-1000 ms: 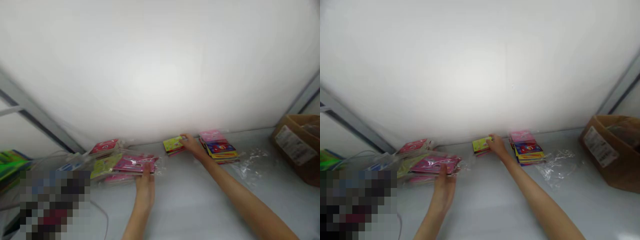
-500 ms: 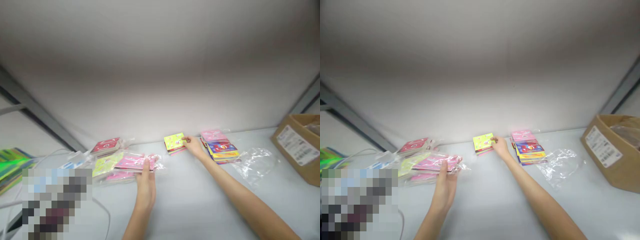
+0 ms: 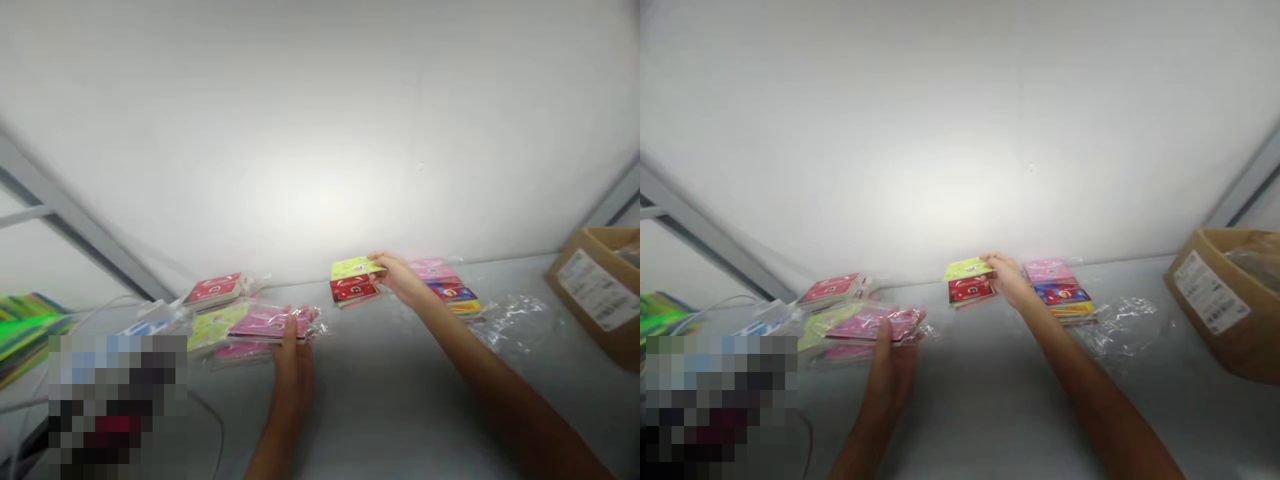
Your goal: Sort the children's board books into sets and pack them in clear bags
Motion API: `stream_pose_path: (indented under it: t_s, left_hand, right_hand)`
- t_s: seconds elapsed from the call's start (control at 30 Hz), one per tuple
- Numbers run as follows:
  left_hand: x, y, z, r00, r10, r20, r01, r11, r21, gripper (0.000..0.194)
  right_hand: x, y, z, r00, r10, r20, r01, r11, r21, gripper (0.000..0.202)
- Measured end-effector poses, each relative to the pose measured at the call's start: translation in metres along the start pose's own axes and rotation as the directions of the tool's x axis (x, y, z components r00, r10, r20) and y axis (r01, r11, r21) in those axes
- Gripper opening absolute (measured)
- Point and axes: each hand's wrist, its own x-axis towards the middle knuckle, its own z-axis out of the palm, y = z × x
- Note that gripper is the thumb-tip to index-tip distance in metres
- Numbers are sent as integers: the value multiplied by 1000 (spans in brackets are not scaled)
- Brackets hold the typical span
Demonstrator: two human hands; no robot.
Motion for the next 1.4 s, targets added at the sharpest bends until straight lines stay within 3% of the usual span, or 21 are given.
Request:
stream_pose_path:
  t_s: [0.07, 0.13, 0.23, 0.43, 0.57, 0.7, 0.8, 0.93, 1.03, 1.3, 1.4]
  left_hand:
    - [0, 0, 0, 1000, 4, -7, -4, 1000, -6, 45]
    - [0, 1, 0, 1000, 17, -11, -17, 1000, -4, 45]
    - [0, 1, -1, 999, 36, 0, -36, 999, -3, 45]
    - [2, -1, -3, 997, 67, 32, -67, 998, 10, 51]
    - [3, -2, -4, 993, 94, 70, -96, 995, 23, 54]
    - [0, -2, -1, 989, 134, 65, -135, 991, 16, 54]
    - [-1, -1, 3, 982, 188, 32, -189, 982, 27, 57]
    - [-1, -1, 4, 975, 220, 46, -222, 973, 65, 59]
    - [0, -2, 1, 977, 196, 84, -203, 975, 89, 61]
    - [0, -2, -2, 969, 221, 113, -229, 972, 61, 62]
    - [-1, -2, -1, 971, 213, 114, -220, 973, 61, 61]
  right_hand:
    - [-6, -16, -2, 997, 6, 73, -8, 999, 33, 19]
    - [-11, -27, -5, 972, 70, 222, -82, 996, 42, 13]
    - [-16, -34, -5, 925, 190, 330, -171, 981, -88, 8]
    - [-22, -26, 10, 883, 236, 406, -180, 968, -173, 11]
    - [-21, -20, 16, 879, 214, 427, -194, 977, -91, 11]
    - [-20, -17, 18, 837, 260, 482, -290, 957, -12, 10]
    - [-20, -13, 21, 831, 260, 492, -320, 947, 39, 12]
    - [-24, -9, 31, 828, 260, 496, -319, 947, 37, 11]
    - [-32, -11, 42, 800, 259, 541, -299, 954, -15, 14]
    - [-56, -28, 60, 728, 215, 651, -83, 970, -227, 24]
    - [-59, -32, 61, 736, 227, 637, -52, 958, -281, 24]
